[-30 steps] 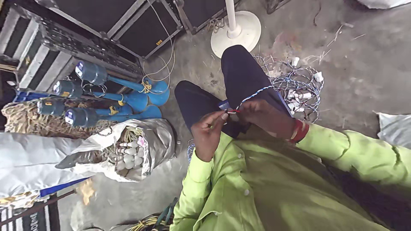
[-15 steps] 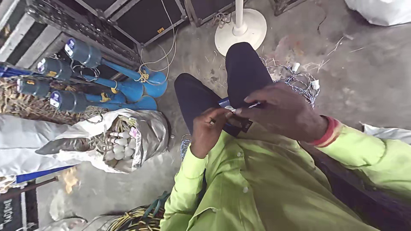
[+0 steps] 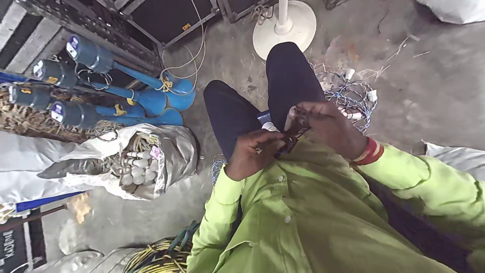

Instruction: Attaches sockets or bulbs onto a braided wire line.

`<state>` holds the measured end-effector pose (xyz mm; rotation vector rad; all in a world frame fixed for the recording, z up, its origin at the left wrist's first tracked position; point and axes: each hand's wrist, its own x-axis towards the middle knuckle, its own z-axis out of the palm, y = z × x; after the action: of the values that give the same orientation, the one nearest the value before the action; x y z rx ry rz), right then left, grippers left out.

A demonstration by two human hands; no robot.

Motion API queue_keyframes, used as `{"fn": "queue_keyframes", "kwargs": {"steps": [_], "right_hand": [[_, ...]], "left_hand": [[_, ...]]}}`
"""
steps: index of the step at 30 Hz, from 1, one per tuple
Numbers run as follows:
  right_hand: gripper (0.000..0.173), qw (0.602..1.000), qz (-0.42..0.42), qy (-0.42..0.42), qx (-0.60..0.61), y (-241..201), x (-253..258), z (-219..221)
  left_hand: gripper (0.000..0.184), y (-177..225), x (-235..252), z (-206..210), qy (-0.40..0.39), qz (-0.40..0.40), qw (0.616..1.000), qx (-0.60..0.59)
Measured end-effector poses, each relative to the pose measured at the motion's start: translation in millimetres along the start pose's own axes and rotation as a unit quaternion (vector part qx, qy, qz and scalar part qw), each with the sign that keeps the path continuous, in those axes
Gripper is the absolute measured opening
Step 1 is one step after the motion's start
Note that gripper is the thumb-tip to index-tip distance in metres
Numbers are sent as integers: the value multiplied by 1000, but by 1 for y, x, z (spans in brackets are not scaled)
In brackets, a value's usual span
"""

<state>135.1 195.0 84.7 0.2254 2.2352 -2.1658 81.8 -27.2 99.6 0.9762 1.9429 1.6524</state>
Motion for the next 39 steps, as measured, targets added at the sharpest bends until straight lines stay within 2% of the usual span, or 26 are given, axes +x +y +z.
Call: {"fn": "queue_keyframes", "kwargs": {"steps": [2, 4, 6, 8, 10, 12, 14, 16, 19, 20, 21, 23, 26, 28, 34, 39], "right_hand": [[22, 999, 29, -14, -31, -2, -1, -2], [20, 997, 46, -19, -66, -2, 0, -3], [18, 993, 60, -26, -97, -5, 2, -3], [19, 988, 76, -53, -124, -8, 5, -4], [23, 982, 74, -106, -134, -6, 10, -6], [25, 979, 52, -151, -127, -3, 11, -7], [31, 976, 50, -172, -122, -4, 11, -5], [30, 973, 33, -174, -150, -3, 13, -4], [12, 985, 36, -96, -140, -2, 13, -2], [24, 989, 34, -59, -128, -4, 11, -1], [33, 991, 8, -17, -130, -7, 8, 0], [32, 984, -92, 37, -147, -8, 2, 1], [30, 959, -205, 32, -193, -5, -6, 5], [33, 951, -228, 23, -210, 0, -6, 10], [22, 962, -183, -2, -203, -9, -4, 17], [15, 992, -39, -7, -123, -27, -9, 15]], "left_hand": [[16, -1, 0, 5, 11, 19, 999, 38], [11, 0, 1, 11, 39, 48, 989, 134], [9, -2, 1, 17, 88, 117, 955, 259], [11, -11, -2, 22, 133, 215, 904, 345], [13, -21, -6, 24, 159, 291, 868, 370], [15, -24, -7, 24, 170, 318, 852, 379], [16, -22, -7, 24, 160, 300, 855, 392], [13, -21, -6, 24, 136, 275, 863, 401], [11, -19, -1, 24, 150, 260, 868, 395], [11, -16, 1, 24, 165, 250, 869, 394], [12, -14, 2, 24, 178, 235, 870, 395], [13, -11, 4, 20, 196, 202, 874, 395], [14, -8, 4, 18, 212, 161, 886, 380], [14, -7, 3, 19, 211, 144, 900, 354], [12, -7, -1, 20, 185, 100, 948, 239], [22, -7, 3, 15, 135, 102, 961, 221]]}}
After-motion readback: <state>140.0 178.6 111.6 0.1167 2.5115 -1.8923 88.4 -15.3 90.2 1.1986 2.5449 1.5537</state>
